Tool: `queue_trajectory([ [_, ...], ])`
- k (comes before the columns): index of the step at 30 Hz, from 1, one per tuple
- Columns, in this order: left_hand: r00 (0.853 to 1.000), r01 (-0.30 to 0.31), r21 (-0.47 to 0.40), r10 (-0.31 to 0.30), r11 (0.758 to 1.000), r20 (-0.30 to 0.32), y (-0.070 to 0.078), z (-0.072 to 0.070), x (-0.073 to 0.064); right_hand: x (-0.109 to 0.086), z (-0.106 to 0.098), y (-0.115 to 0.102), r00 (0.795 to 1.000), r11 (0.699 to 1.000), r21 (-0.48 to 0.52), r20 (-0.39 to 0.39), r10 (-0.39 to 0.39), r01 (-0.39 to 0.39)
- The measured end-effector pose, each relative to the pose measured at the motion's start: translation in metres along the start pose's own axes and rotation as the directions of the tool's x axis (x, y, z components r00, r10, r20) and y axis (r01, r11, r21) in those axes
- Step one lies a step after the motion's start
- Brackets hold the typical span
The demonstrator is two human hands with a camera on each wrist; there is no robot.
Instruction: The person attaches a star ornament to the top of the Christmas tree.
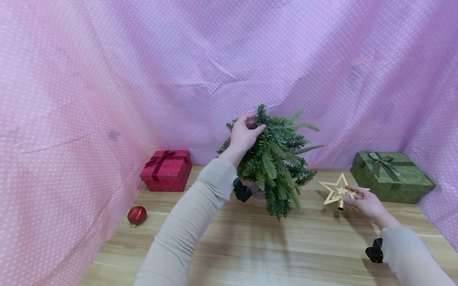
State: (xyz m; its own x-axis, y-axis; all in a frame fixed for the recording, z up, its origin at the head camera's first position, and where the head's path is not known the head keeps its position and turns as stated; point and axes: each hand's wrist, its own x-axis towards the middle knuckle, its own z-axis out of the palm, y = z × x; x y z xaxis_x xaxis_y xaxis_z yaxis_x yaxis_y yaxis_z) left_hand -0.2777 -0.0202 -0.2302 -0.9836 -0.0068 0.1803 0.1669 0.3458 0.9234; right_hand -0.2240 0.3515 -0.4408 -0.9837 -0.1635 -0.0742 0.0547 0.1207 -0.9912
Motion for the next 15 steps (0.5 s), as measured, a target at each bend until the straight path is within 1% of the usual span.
queue_trajectory([
  [1,1.0,-0.002,0.003,0.002,1.0,0.0,0.0,0.0,0.0,0.0,0.0,-0.001,1.0,0.999,0.035,0.014,-0.004,0.004],
  [2,1.0,-0.003,0.002,0.003,1.0,0.0,0.0,0.0,0.0,0.0,0.0,-0.002,1.0,0.996,0.093,0.021,-0.001,-0.001],
  [4,1.0,-0.01,0.001,0.01,1.0,0.0,-0.001,0.0,0.0,-0.001,0.0,-0.006,0.999,0.98,0.197,0.042,-0.014,0.005],
  [5,1.0,-0.014,-0.001,0.014,1.0,0.002,-0.001,0.0,0.0,-0.002,0.001,-0.009,0.999,0.973,0.23,0.041,-0.016,0.006],
  [8,1.0,-0.02,-0.007,0.02,1.0,0.005,-0.001,0.0,0.001,-0.006,0.003,-0.018,0.998,0.934,0.354,0.036,-0.053,0.036],
  [12,1.0,-0.023,-0.002,0.023,1.0,0.0,-0.002,0.0,0.001,-0.008,0.003,-0.027,0.992,0.903,0.416,0.021,-0.124,0.105],
  [15,1.0,-0.026,0.001,0.026,1.0,-0.005,-0.002,0.001,0.001,-0.009,0.002,-0.031,0.986,0.87,0.474,0.018,-0.163,0.136],
])
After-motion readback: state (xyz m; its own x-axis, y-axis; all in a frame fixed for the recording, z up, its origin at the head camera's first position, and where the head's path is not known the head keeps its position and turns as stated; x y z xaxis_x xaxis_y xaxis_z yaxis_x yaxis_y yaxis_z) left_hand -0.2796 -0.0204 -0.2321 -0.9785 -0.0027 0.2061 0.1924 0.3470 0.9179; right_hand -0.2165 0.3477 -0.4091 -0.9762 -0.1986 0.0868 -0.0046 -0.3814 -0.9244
